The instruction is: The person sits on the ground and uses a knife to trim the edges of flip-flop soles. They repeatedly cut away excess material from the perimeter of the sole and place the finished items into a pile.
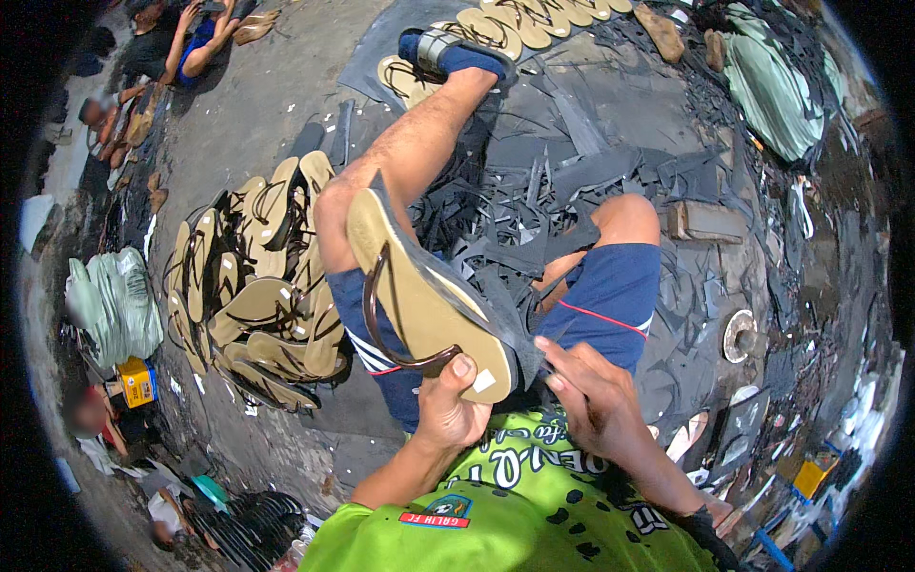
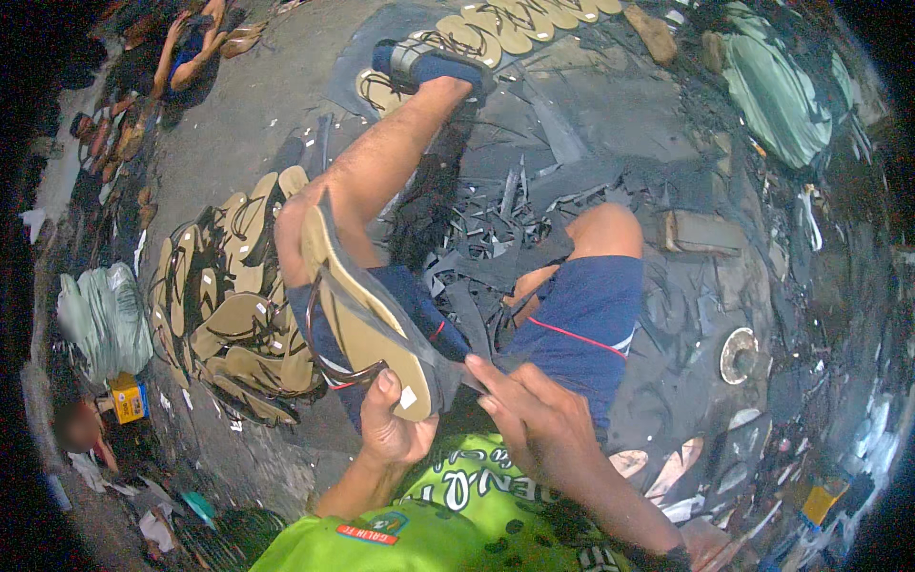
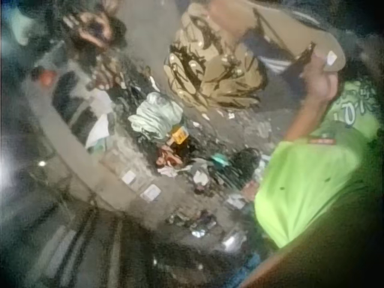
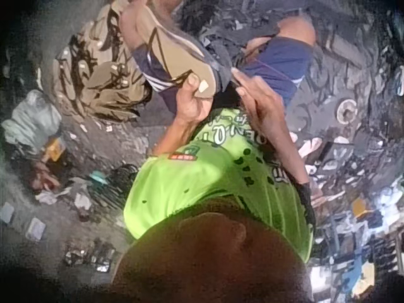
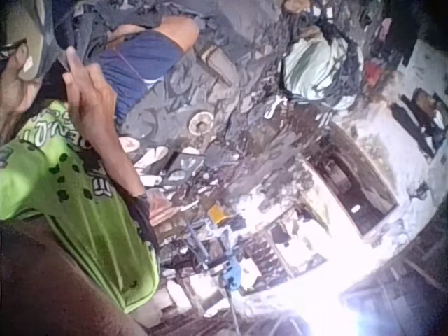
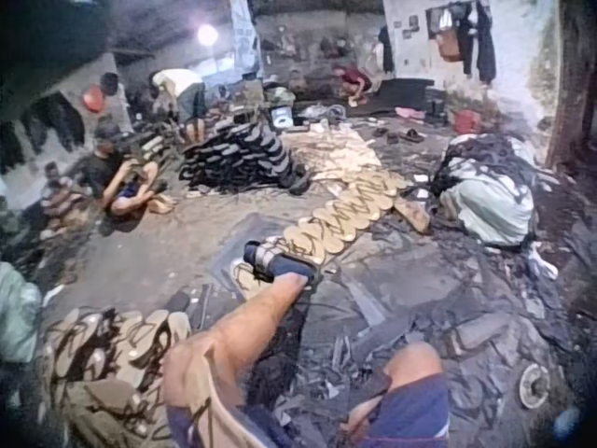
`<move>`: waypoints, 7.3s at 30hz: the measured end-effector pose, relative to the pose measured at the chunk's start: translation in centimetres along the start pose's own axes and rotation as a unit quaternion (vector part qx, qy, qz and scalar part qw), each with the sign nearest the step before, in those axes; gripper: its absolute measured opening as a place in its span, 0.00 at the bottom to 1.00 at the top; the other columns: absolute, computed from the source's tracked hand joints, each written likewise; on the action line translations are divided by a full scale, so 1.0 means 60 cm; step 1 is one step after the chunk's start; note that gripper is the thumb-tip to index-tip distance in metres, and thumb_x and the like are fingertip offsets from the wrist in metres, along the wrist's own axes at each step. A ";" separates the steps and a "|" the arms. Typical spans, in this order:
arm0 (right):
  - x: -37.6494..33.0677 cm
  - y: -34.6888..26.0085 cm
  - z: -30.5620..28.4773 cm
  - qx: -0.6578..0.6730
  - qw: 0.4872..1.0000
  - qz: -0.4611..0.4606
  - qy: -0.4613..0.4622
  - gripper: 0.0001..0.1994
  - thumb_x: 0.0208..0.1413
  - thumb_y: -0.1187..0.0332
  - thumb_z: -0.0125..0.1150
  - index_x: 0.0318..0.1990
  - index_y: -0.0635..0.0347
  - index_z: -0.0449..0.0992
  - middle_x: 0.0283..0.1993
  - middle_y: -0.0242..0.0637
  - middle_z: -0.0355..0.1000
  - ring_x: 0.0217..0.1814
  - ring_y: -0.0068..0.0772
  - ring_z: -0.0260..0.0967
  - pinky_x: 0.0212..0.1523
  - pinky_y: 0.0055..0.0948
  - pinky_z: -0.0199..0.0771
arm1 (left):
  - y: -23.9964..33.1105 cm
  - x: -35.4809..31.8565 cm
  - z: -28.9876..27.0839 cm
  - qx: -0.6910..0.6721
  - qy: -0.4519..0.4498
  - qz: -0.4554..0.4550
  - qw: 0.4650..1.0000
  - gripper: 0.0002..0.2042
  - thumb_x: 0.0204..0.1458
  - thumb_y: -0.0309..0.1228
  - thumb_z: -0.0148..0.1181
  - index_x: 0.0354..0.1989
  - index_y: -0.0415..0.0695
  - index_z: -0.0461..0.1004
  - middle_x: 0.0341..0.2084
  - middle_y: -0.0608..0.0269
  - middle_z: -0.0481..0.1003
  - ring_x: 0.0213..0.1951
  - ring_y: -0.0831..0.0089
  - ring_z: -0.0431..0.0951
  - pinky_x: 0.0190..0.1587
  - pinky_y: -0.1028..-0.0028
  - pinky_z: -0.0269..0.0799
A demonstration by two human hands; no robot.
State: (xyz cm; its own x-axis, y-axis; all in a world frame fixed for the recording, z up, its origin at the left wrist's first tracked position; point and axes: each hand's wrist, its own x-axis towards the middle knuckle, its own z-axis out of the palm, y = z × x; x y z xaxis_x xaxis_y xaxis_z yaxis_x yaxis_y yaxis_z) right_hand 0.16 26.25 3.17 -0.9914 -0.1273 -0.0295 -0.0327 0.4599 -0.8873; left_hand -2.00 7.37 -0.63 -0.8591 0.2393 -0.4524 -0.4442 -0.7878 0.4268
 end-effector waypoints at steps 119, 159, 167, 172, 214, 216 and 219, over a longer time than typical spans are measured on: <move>0.225 -0.052 -0.075 -0.060 0.952 0.004 -0.299 0.25 0.50 0.74 0.62 0.58 0.48 0.72 0.26 0.39 0.66 0.26 0.42 0.68 0.29 0.38 0.69 | 0.166 0.100 0.017 0.287 -0.125 -0.171 0.934 0.13 0.54 0.35 0.62 0.42 0.41 0.71 0.31 0.71 0.73 0.33 0.83 0.70 0.36 0.79 0.67; 0.032 0.000 0.002 -0.057 0.981 -0.070 0.174 0.24 0.52 0.74 0.61 0.58 0.52 0.71 0.31 0.38 0.68 0.28 0.40 0.69 0.30 0.36 0.71 | 0.013 0.037 0.124 0.101 -0.011 0.014 0.995 0.17 0.55 0.40 0.58 0.50 0.48 0.68 0.39 0.67 0.76 0.43 0.74 0.77 0.52 0.70 0.72; 0.043 0.011 -0.018 0.157 0.987 0.021 0.039 0.19 0.61 0.72 0.52 0.59 0.65 0.68 0.37 0.47 0.72 0.34 0.36 0.69 0.39 0.32 0.69 | 0.027 0.000 0.047 0.002 -0.004 -0.140 0.990 0.16 0.52 0.36 0.61 0.48 0.44 0.71 0.41 0.63 0.75 0.41 0.69 0.77 0.39 0.71 0.78; 0.011 -0.014 0.006 0.305 0.950 0.073 -0.009 0.22 0.58 0.67 0.58 0.58 0.68 0.68 0.38 0.38 0.72 0.39 0.26 0.68 0.44 0.27 0.69 | 0.018 0.000 0.021 0.042 -0.076 -0.101 0.991 0.17 0.48 0.35 0.62 0.44 0.42 0.71 0.38 0.61 0.71 0.41 0.71 0.74 0.41 0.71 0.75; 0.029 0.207 -0.066 0.247 0.821 0.298 0.419 0.14 0.55 0.59 0.63 0.29 0.55 0.66 0.19 0.25 0.60 0.17 0.18 0.59 0.18 0.20 0.61 | 0.249 -0.024 -0.284 0.306 0.289 0.176 0.890 0.39 0.59 0.63 0.34 0.69 0.43 0.51 0.66 0.60 0.58 0.66 0.62 0.56 0.67 0.64 0.52; 0.001 0.254 -0.055 0.185 0.833 0.338 0.396 0.14 0.55 0.59 0.63 0.30 0.56 0.67 0.19 0.25 0.60 0.17 0.18 0.59 0.17 0.21 0.60 | 0.206 0.003 -0.223 0.269 0.233 0.182 0.917 0.38 0.60 0.62 0.33 0.69 0.43 0.50 0.66 0.59 0.57 0.66 0.61 0.57 0.67 0.63 0.52; 0.004 0.296 -0.037 0.120 0.850 0.352 0.374 0.14 0.55 0.59 0.63 0.31 0.57 0.68 0.19 0.26 0.61 0.15 0.18 0.59 0.16 0.22 0.59 | 0.229 0.047 -0.162 0.265 0.119 0.213 0.933 0.36 0.62 0.59 0.31 0.69 0.43 0.49 0.65 0.56 0.57 0.66 0.61 0.57 0.67 0.62 0.51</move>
State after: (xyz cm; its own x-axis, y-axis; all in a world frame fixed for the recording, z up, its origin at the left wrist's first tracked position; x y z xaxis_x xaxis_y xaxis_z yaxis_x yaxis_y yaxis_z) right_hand -0.94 36.33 -11.56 -0.5612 0.7399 -0.3711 0.5395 -0.0130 -0.8419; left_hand -8.06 -8.29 -3.63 -0.9335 -0.2136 -0.2879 -0.1936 -0.3755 0.9064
